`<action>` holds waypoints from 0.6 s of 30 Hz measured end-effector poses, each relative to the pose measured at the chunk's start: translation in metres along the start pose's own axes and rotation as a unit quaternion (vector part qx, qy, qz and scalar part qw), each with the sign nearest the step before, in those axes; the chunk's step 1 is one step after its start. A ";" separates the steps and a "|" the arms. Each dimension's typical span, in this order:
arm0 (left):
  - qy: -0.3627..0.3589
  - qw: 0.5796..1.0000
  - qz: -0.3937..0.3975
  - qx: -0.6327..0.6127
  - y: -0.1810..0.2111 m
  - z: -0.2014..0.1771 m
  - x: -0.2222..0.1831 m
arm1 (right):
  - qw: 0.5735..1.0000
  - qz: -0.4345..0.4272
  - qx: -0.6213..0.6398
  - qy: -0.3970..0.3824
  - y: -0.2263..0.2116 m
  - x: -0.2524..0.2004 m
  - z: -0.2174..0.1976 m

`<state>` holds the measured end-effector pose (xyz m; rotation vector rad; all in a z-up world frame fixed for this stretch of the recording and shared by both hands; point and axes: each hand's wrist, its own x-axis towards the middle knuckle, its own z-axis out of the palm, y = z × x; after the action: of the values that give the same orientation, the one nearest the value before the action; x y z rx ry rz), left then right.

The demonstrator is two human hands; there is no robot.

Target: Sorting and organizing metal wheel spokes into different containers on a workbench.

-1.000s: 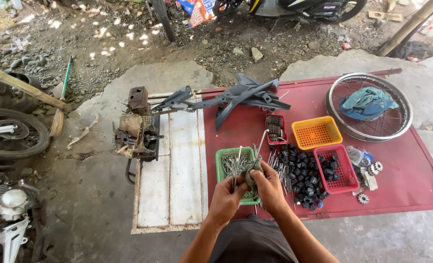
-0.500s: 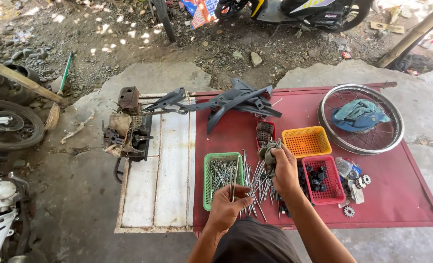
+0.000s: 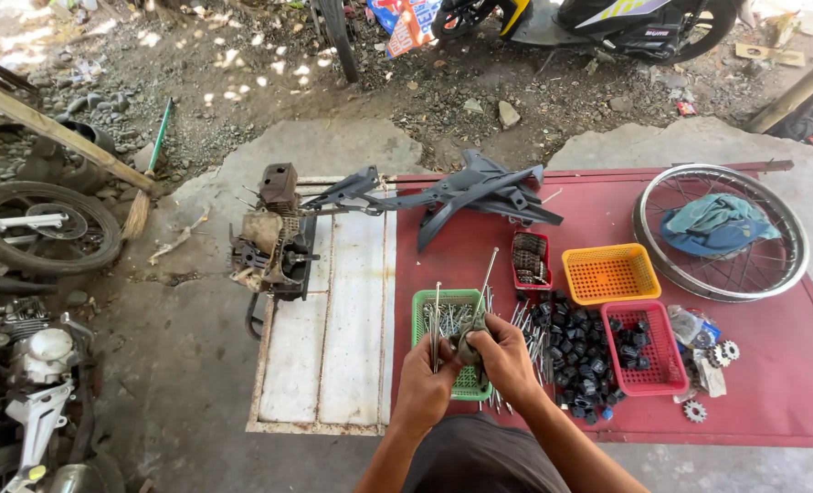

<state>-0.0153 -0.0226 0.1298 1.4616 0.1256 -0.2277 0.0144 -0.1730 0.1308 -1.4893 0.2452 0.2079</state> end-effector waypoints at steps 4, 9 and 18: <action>-0.011 1.000 -0.014 -0.006 -0.005 -0.019 0.004 | 0.999 0.001 -0.035 0.031 -0.009 0.013 0.010; -0.054 0.998 -0.019 0.014 -0.015 -0.034 -0.004 | 0.985 -0.059 0.131 0.094 0.001 0.043 -0.008; -0.067 0.997 0.013 0.025 -0.017 -0.009 0.010 | 0.973 -0.060 0.213 0.071 0.005 0.023 -0.016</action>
<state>-0.0092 -0.0160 0.1101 1.4919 -0.0068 -0.3083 0.0343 -0.1891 0.1182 -1.0872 0.2937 -0.0493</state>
